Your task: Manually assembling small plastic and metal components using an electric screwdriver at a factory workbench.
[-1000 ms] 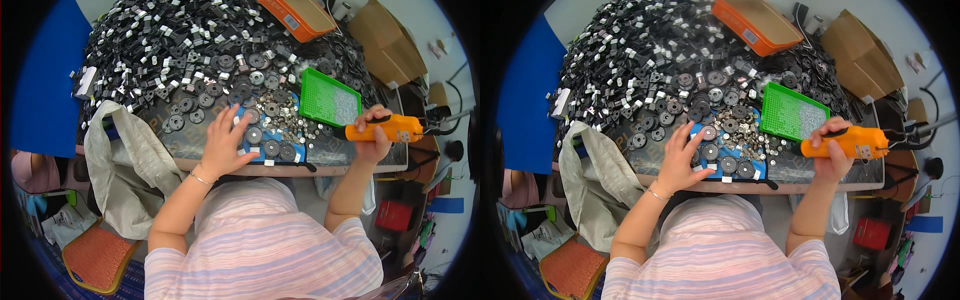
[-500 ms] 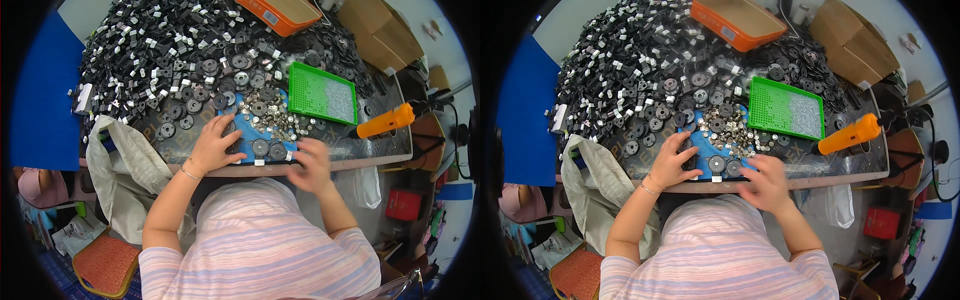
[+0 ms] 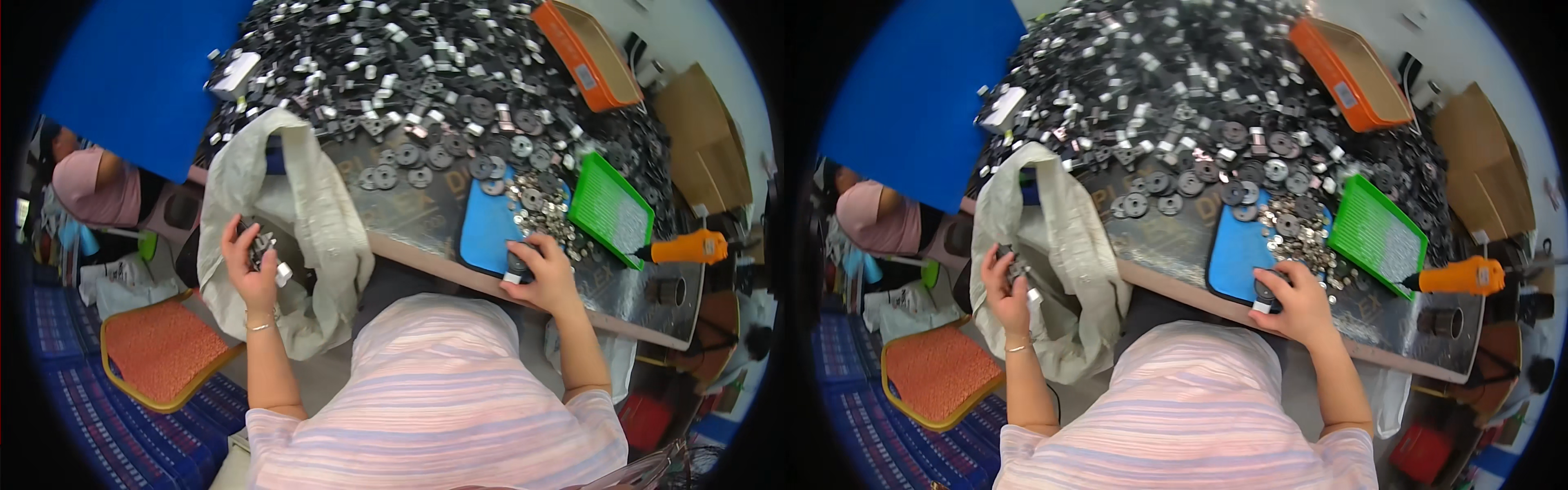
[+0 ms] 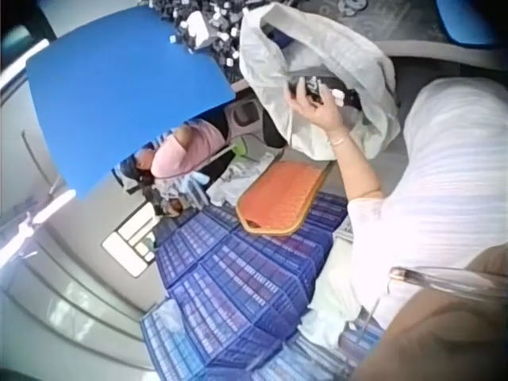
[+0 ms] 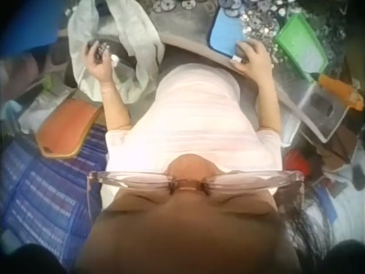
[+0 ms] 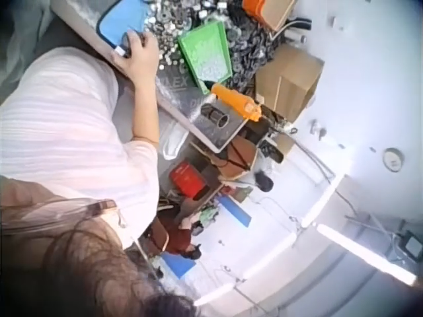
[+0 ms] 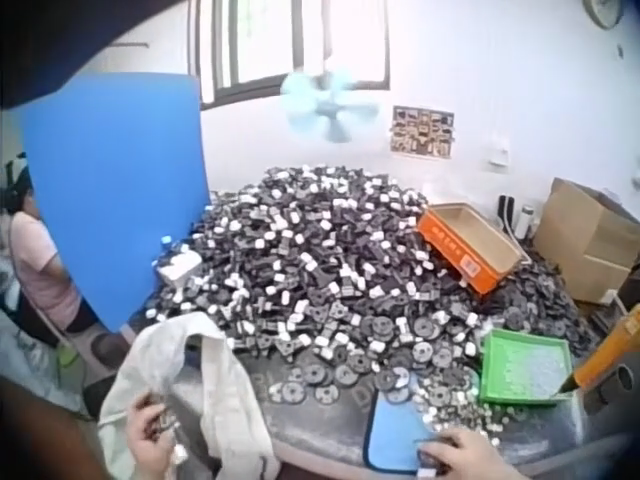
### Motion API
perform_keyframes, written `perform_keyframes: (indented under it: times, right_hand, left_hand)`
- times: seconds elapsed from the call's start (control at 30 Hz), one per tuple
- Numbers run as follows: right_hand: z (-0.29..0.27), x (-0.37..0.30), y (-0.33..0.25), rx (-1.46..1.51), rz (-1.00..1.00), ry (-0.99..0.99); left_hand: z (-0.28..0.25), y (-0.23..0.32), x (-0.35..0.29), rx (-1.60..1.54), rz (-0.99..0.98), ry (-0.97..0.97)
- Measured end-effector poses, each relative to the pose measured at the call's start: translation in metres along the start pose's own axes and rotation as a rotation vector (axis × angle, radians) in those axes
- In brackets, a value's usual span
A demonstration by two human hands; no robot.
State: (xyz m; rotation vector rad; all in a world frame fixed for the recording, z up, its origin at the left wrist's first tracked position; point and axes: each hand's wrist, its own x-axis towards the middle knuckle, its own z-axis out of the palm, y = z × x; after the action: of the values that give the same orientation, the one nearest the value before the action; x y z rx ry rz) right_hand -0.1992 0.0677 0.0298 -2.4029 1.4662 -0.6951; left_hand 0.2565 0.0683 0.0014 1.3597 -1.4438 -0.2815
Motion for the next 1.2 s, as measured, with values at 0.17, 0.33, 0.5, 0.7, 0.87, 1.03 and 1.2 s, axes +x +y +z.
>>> perform_keyframes:
  times: [0.17, 0.33, 0.5, 0.7, 0.87, 1.03, 1.2]
  right_hand:
    - [0.003, 0.083, -0.074, 0.236, -0.466, 0.130]
    - [0.092, 0.145, -0.172, 0.527, -0.867, -0.064]
    - [0.131, 0.148, -0.188, 0.329, -0.806, -0.208]
    - [0.029, 0.110, -0.135, 0.659, -0.511, -0.741]
    - [-0.119, 0.052, -0.112, 0.853, -1.495, -0.660]
    - [-0.181, 0.012, -0.129, 1.027, -1.180, -0.788]
    - [-0.186, -0.009, -0.117, 0.954, -1.151, -0.804]
  left_hand:
    - [-0.022, -0.032, -0.047, 0.413, -0.121, 0.171]
    - [-0.047, -0.016, -0.026, 0.504, -0.107, 0.343]
    - [-0.056, 0.008, -0.009, 0.300, -0.097, 0.457]
    - [0.004, 0.031, 0.015, 0.199, 0.024, 0.100]
    - [0.080, 0.055, 0.069, -0.003, 0.197, -0.272]
    - [0.158, 0.040, 0.130, 0.033, 0.149, -0.470]
    - [0.210, 0.021, 0.183, 0.606, -0.020, -0.425]
